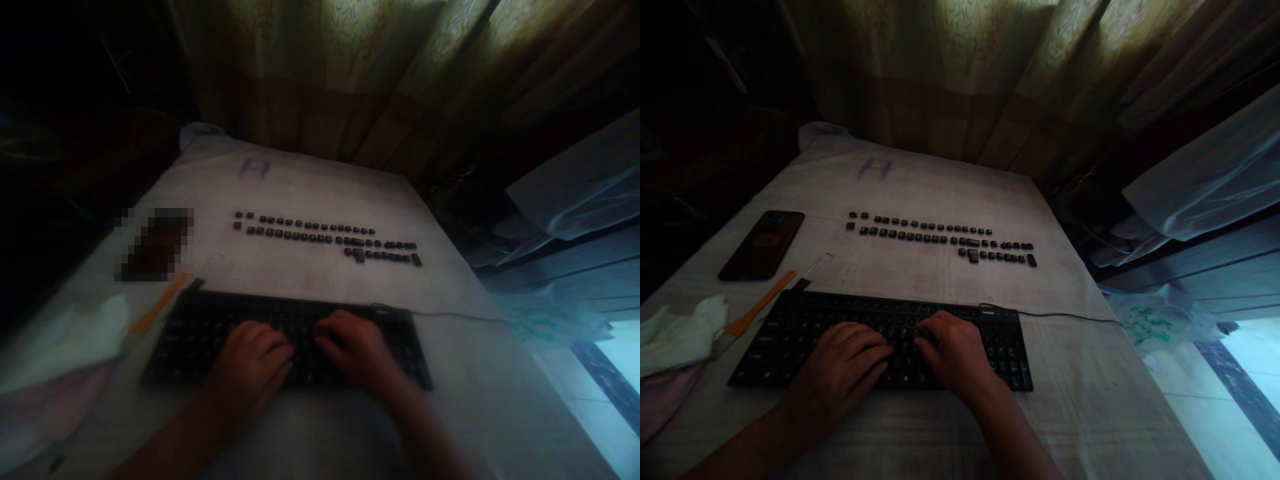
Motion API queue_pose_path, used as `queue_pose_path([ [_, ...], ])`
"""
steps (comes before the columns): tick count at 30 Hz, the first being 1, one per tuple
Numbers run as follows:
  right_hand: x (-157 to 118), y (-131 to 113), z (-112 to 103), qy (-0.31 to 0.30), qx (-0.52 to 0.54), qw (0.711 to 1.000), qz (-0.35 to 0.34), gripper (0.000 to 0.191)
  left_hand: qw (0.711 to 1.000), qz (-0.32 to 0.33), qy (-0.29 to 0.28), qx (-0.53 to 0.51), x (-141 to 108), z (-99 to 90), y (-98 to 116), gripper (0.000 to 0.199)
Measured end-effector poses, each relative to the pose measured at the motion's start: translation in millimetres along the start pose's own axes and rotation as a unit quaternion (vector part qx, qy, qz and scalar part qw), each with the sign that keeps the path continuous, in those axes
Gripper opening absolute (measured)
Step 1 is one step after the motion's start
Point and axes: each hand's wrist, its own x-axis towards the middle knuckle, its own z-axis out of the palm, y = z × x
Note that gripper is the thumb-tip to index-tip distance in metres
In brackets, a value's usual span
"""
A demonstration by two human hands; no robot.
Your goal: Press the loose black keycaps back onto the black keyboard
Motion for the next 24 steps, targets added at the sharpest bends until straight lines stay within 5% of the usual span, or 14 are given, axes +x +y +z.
queue_pose_path([
  [13,12.0,-19.2,-9.0,-0.06,-0.028,0.99,0.127,0.017,0.996,-0.014,-0.066,0.055,0.1,11.5,4.3,0.033],
  [24,7.1,-9.7,-7.0,-0.046,0.008,0.996,0.082,0.019,0.994,-0.017,-0.087,0.07,2.1,14.6,5.6,0.038],
])
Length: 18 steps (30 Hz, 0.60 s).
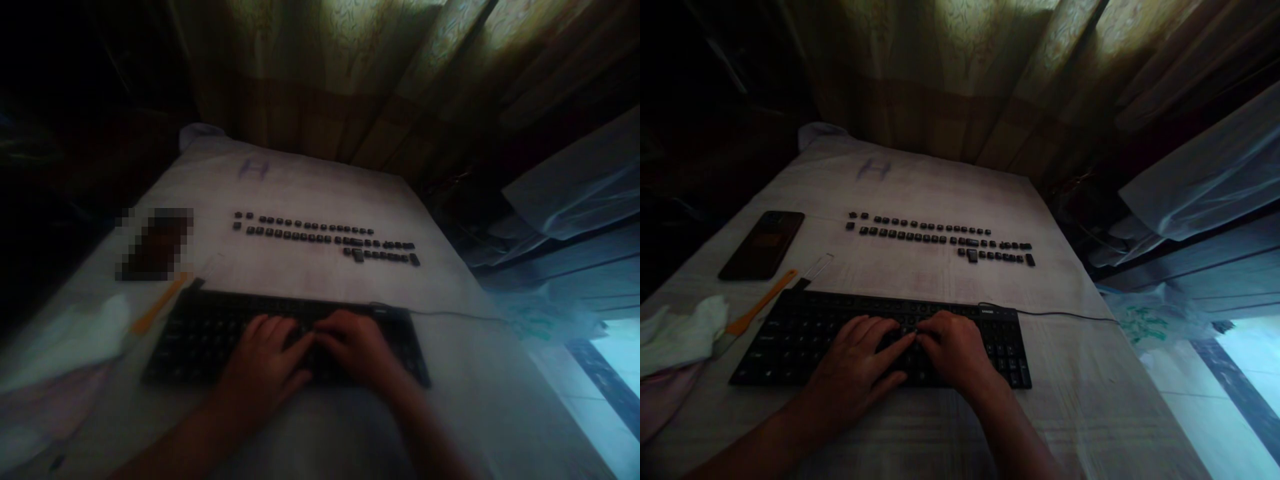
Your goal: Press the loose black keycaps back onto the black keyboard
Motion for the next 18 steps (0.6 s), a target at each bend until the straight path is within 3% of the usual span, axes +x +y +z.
queue_pose_path([
  [13,-4.5,8.5,14.3,0.049,-0.008,0.998,-0.031,0.022,1.0,-0.006,0.004,0.006,1.7,-0.4,1.6,0.034],
  [18,-7.6,15.9,17.8,0.075,0.077,0.993,-0.05,0.023,1.0,-0.004,0.002,0.008,-0.6,1.6,0.4,0.035],
])
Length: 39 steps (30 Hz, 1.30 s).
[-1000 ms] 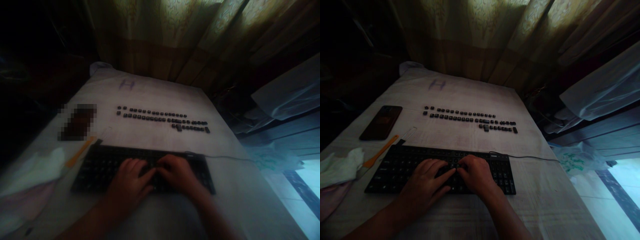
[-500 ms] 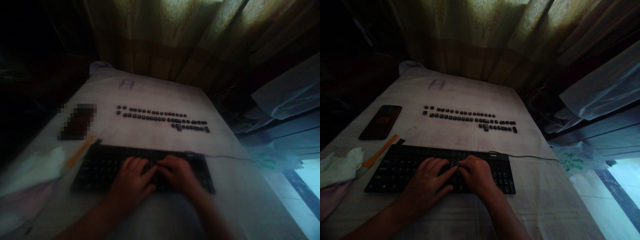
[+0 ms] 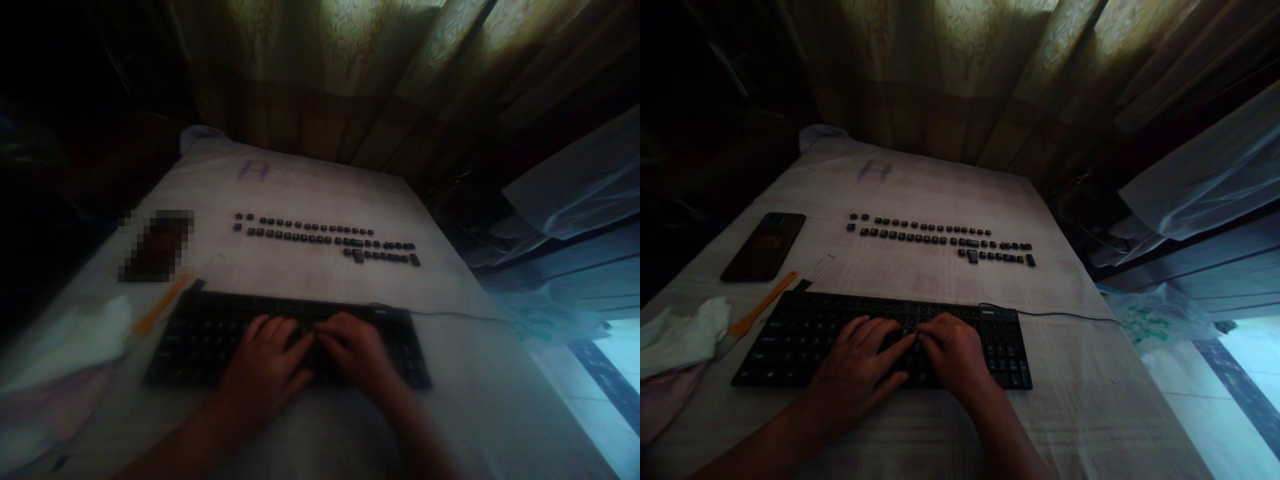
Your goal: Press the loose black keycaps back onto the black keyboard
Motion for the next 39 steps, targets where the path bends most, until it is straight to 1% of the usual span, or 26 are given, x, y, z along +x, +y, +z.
queue_pose_path([
  [3,-1.8,5.9,-0.5,0.036,0.078,0.996,0.0,0.024,1.0,0.002,0.005,0.0,-0.7,0.5,0.5,0.036],
  [5,-2.2,8.4,-2.7,0.059,0.116,0.991,0.013,0.023,1.0,-0.001,0.011,-0.001,-0.8,0.6,1.1,0.034],
  [10,-1.6,12.2,-12.2,0.104,0.196,0.972,0.082,0.023,1.0,0.001,0.024,0.001,-0.4,1.0,1.5,0.033],
  [14,-1.7,15.5,-17.0,0.114,0.248,0.953,0.133,0.026,1.0,0.01,0.029,0.006,-0.7,2.0,1.1,0.034],
  [19,-3.2,18.7,-17.4,0.109,0.278,0.94,0.163,0.03,0.999,0.018,0.033,0.026,-1.8,3.5,0.7,0.035],
  [25,-4.3,22.3,-16.0,0.117,0.344,0.915,0.175,0.033,0.998,0.02,0.038,0.04,-3.1,3.3,1.5,0.036],
  [30,-3.9,24.7,-15.4,0.125,0.369,0.904,0.174,0.038,0.997,0.034,0.051,0.054,-4.1,3.8,1.5,0.036],
  [34,-3.1,25.6,-14.1,0.131,0.367,0.908,0.156,0.041,0.996,0.04,0.063,0.057,-5.5,5.8,0.9,0.038],
  [39,-1.7,21.5,-14.3,0.136,0.328,0.926,0.131,0.042,0.992,0.047,0.087,0.075,-8.3,11.1,-2.4,0.038],
])
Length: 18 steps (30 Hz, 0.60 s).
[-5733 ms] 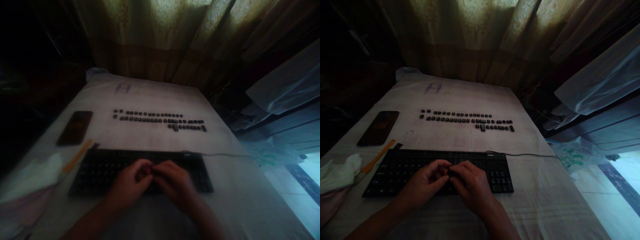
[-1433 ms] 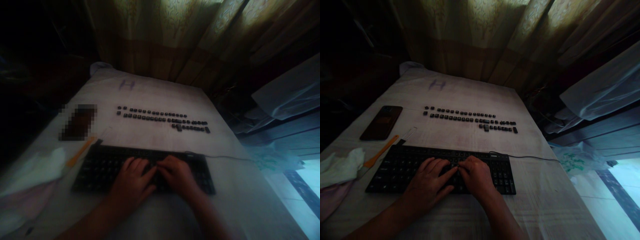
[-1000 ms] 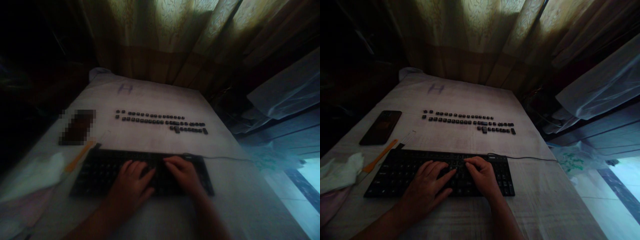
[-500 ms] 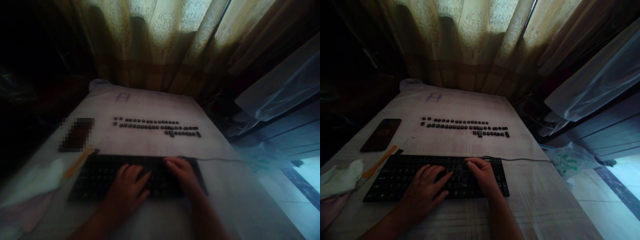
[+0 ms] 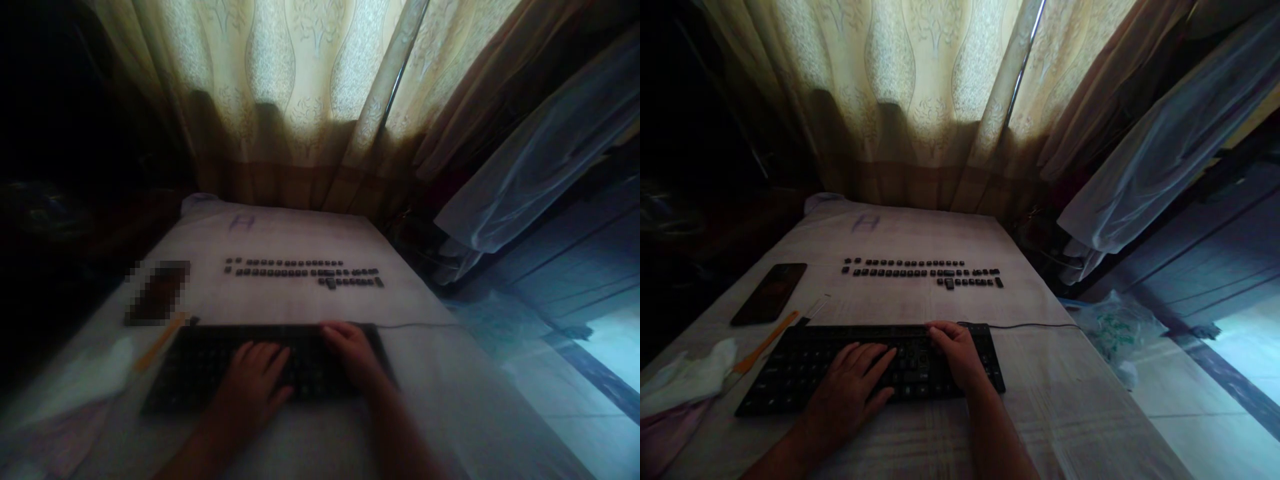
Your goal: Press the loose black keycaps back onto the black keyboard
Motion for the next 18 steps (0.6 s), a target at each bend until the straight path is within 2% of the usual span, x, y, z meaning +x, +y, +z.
queue_pose_path([
  [5,10.4,-13.0,-7.3,0.02,-0.11,0.992,-0.061,0.036,1.0,0.011,0.012,0.01,-3.1,4.0,-4.9,0.039],
  [8,26.3,-22.6,-15.3,0.042,-0.223,0.969,-0.101,0.025,0.999,0.017,0.032,0.019,-3.7,6.1,-6.9,0.039],
  [13,58.8,-32.3,-17.5,0.075,-0.434,0.888,-0.131,0.029,0.997,0.024,0.061,0.033,-4.8,10.5,-8.8,0.037],
  [18,87.3,-37.1,-8.5,0.058,-0.571,0.806,-0.145,0.035,0.997,0.03,0.058,0.04,-5.0,10.2,-8.4,0.038],
])
